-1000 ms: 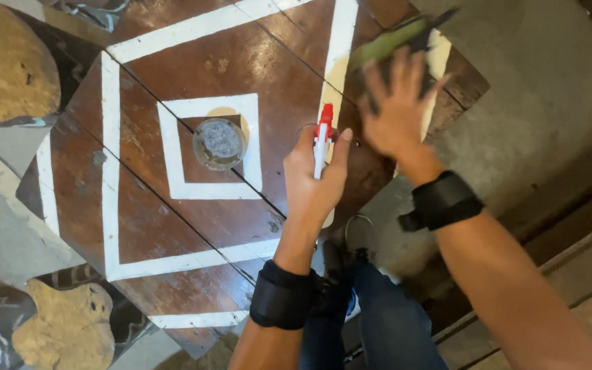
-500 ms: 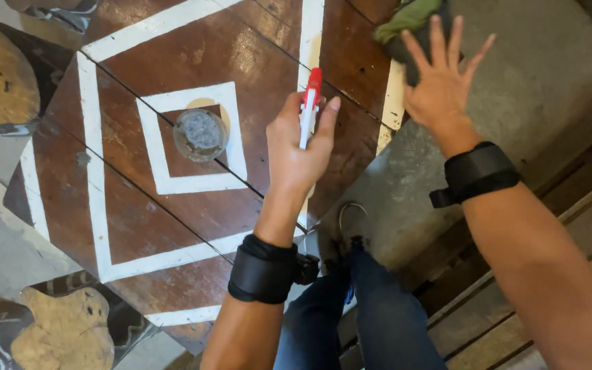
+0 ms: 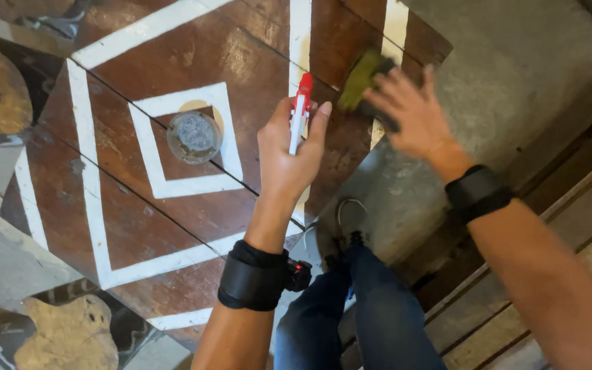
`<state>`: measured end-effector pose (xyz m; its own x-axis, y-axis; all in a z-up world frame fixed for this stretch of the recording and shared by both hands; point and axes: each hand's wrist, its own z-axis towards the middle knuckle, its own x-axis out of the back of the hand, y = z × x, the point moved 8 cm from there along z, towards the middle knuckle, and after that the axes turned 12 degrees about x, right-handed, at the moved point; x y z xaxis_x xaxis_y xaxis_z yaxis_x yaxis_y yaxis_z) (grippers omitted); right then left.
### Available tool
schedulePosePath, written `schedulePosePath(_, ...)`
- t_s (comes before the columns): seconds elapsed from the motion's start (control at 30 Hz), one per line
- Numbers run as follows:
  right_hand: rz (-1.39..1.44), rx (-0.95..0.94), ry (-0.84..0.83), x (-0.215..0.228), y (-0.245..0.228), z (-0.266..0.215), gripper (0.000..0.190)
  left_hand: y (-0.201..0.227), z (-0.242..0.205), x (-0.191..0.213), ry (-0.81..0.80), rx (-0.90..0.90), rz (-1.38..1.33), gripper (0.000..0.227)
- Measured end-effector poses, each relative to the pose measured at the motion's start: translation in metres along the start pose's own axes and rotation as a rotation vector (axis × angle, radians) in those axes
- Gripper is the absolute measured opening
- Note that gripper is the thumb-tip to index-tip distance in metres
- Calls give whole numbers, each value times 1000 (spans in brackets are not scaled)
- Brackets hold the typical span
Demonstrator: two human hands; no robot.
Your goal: The person wipes the surface of a wooden table with a dark cloth. They hold a red marker in the left hand while using the right hand to rub the table surface in circular and linear motions.
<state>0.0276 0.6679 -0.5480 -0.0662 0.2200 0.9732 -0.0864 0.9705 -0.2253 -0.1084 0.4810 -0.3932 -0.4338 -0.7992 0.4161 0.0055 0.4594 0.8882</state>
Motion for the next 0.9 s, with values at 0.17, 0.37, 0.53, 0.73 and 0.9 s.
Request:
schedulePosePath(0.17, 85, -262, 115, 7, 52, -4, 64, -13, -9, 2, -26, 57, 2, 26)
schedulePosePath(0.37, 111, -450, 298, -7, 26, 0, 57, -16, -21, 14, -4, 153, -8, 27)
schedulePosePath(0.53, 150, -280, 205, 11, -54, 11, 59, -30, -28, 15, -13, 246, -35, 27)
schedulePosePath(0.73, 702, -609, 323, -7, -6, 11, 52, -32, -29, 12, -21, 289, -63, 27)
schedulePosePath(0.9, 1008, -685, 877, -16, 63, -5, 76, -29, -22, 30, 92, 231, -79, 27)
